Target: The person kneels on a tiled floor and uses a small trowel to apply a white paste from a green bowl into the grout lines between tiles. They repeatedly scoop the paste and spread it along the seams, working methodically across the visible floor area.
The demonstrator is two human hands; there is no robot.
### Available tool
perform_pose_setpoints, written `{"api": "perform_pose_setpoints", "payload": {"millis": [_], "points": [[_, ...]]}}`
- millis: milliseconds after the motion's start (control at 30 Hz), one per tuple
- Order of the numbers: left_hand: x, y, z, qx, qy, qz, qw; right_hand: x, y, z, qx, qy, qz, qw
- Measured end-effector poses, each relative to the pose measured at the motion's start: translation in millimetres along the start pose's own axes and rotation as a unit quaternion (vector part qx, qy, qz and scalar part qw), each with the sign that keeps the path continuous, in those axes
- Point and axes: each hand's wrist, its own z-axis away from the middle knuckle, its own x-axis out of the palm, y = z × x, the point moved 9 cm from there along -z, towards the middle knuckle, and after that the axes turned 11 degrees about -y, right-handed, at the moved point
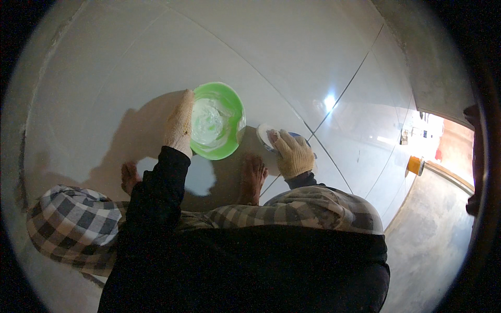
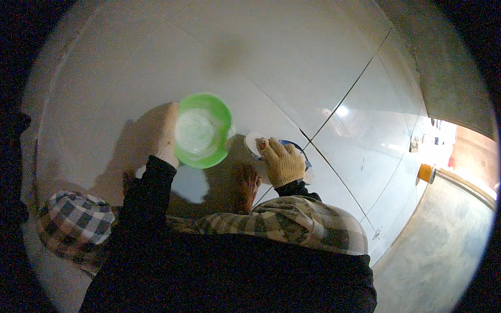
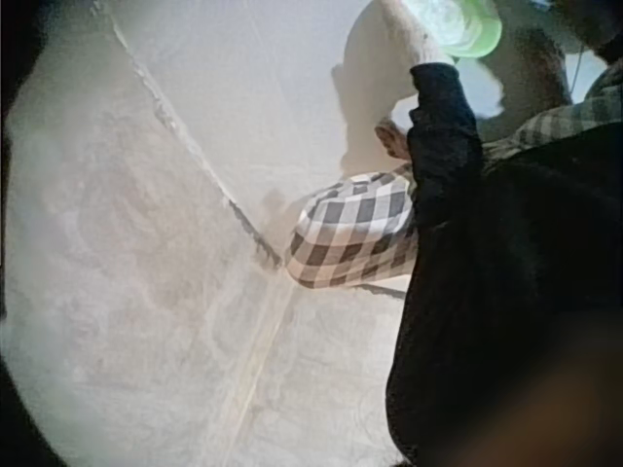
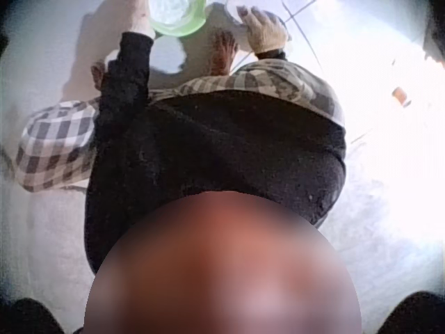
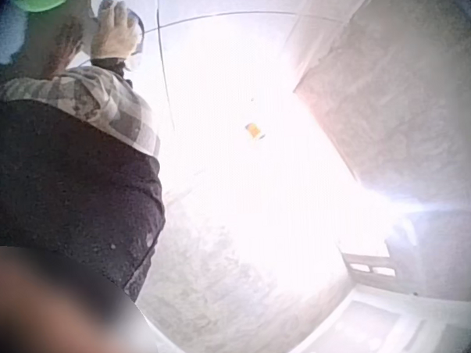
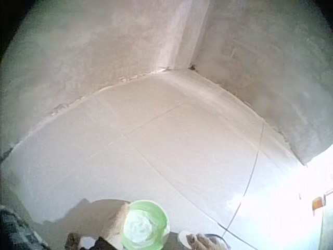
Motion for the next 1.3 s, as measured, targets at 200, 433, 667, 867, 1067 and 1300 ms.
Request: {"api": "perform_pose_setpoints", "payload": {"millis": [200, 433, 667, 867, 1067, 1300], "points": [[-2, 6, -9, 0.052, 0.012, -0.031, 0.998, 10, 7, -20, -0.057, -0.064, 0.022, 0.996], [-13, -4, -18, 0.044, 0.015, 0.038, 0.998, 18, 21, -46, -0.018, -0.087, 0.064, 0.994], [-17, 14, -20, 0.133, 0.048, -0.302, 0.943, 28, 21, -54, 0.02, -0.224, 0.034, 0.974], [9, 31, -15, 0.15, 0.057, -0.464, 0.871, -32, -14, -90, -0.132, -0.143, 0.007, 0.981], [37, 54, -20, 0.191, 0.065, -0.495, 0.845, -23, -49, -119, -0.223, -0.227, 0.131, 0.939], [49, 45, -16, 0.114, 0.127, -0.263, 0.95, -7, -58, -113, -0.214, -0.336, 0.081, 0.914]]}}
